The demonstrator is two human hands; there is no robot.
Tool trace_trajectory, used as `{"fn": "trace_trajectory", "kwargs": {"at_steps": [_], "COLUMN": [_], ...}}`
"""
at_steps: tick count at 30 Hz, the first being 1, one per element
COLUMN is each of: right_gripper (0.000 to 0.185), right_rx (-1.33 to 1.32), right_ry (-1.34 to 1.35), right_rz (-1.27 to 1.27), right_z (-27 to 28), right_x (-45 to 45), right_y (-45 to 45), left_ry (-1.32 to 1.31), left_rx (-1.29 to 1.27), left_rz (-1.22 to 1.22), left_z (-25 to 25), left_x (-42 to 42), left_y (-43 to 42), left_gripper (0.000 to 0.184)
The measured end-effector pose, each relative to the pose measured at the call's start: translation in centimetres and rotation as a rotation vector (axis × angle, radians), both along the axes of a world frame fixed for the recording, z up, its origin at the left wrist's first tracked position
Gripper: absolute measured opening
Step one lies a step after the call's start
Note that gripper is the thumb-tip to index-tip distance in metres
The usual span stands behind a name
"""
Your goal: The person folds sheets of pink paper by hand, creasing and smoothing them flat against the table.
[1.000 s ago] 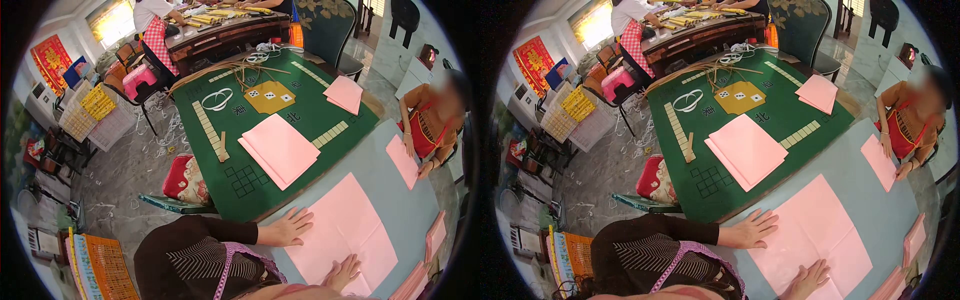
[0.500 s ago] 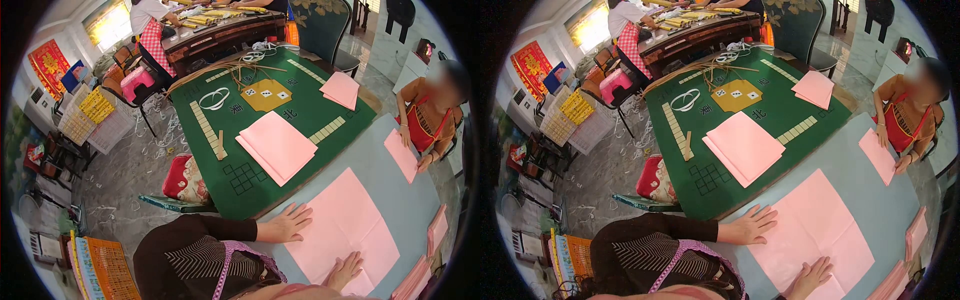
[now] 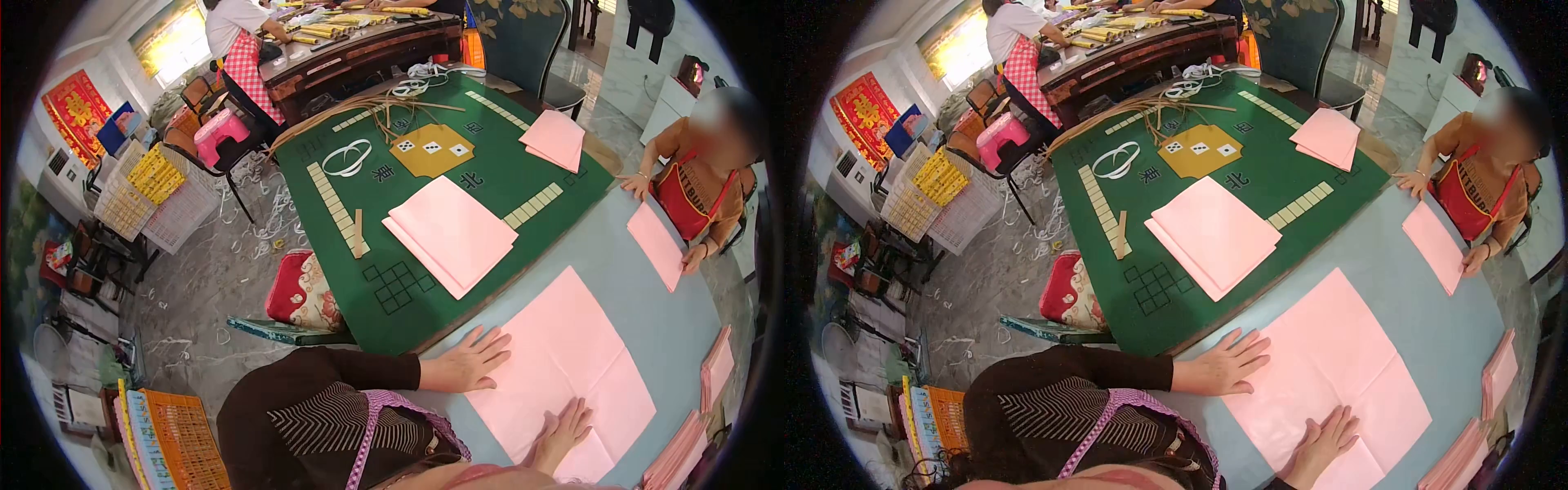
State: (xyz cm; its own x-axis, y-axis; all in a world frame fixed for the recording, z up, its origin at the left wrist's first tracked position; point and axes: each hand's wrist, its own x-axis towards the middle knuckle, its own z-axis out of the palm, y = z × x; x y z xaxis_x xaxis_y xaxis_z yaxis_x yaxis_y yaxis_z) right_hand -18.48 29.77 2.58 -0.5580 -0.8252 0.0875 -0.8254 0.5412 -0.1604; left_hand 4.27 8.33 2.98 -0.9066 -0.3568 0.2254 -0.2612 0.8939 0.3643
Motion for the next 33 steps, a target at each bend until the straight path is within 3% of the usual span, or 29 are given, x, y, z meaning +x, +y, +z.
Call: {"fn": "trace_trajectory", "kwargs": {"at_steps": [33], "right_gripper": [0.051], "right_rx": [-0.073], "right_ry": [-0.014], "right_rz": [-0.055], "right_z": [0.7], "right_x": [0.9], "right_y": [-0.2], "left_ry": [-0.014], "left_rx": [-0.034], "left_rz": [-0.011], "left_z": [0.3], "left_x": [0.2], "left_y": [-0.1], "left_gripper": [0.067]}}
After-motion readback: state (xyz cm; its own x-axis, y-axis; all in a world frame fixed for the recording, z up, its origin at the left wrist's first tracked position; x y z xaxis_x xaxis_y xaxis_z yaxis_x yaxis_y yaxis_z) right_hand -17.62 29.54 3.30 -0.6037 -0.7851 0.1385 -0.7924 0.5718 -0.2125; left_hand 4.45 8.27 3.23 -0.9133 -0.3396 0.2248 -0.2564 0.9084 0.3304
